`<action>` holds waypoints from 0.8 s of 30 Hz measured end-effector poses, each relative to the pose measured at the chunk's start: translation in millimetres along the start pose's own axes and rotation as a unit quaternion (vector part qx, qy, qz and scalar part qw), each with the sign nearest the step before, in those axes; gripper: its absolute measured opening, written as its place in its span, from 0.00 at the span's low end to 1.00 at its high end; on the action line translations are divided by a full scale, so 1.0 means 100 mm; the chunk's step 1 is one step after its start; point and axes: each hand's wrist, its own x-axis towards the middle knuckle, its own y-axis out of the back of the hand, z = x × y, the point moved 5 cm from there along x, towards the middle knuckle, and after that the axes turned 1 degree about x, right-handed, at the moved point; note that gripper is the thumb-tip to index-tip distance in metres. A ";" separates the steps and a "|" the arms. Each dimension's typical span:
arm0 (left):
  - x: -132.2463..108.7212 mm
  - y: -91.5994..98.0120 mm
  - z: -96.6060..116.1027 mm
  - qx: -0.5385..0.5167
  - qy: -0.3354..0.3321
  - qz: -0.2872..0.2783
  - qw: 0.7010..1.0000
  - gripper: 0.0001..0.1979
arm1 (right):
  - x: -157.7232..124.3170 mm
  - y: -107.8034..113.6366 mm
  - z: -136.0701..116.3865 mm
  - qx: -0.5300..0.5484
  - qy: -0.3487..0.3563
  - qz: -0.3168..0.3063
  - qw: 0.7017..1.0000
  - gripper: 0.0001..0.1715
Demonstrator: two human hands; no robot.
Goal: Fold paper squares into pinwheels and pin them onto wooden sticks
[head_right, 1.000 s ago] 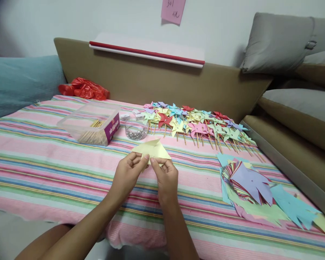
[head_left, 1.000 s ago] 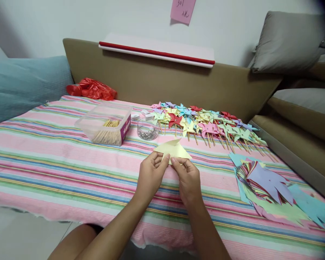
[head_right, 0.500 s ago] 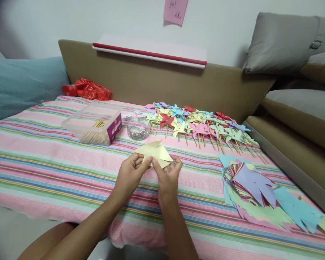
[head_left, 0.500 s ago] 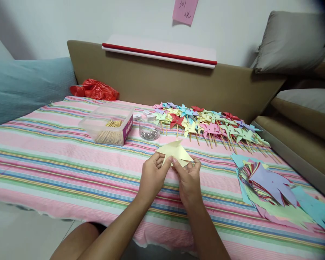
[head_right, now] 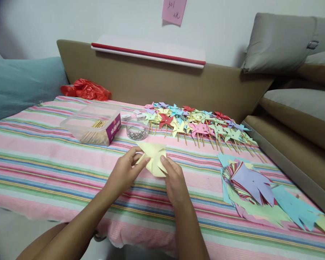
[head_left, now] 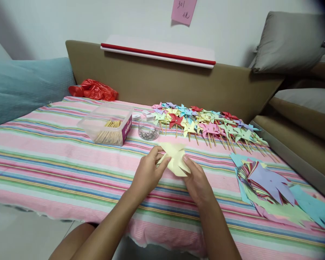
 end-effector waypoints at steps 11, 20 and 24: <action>-0.03 0.01 0.02 0.107 -0.024 -0.066 0.992 0.27 | 0.00 0.06 0.08 -0.108 -0.044 -0.024 0.993 0.22; -0.05 -0.11 -0.14 -0.174 0.098 -0.013 0.980 0.29 | 0.04 -0.05 0.13 0.074 0.023 0.080 0.994 0.22; -0.12 -0.29 -0.18 -0.255 0.139 0.000 0.957 0.24 | 0.04 -0.11 0.21 0.153 0.005 0.089 0.984 0.18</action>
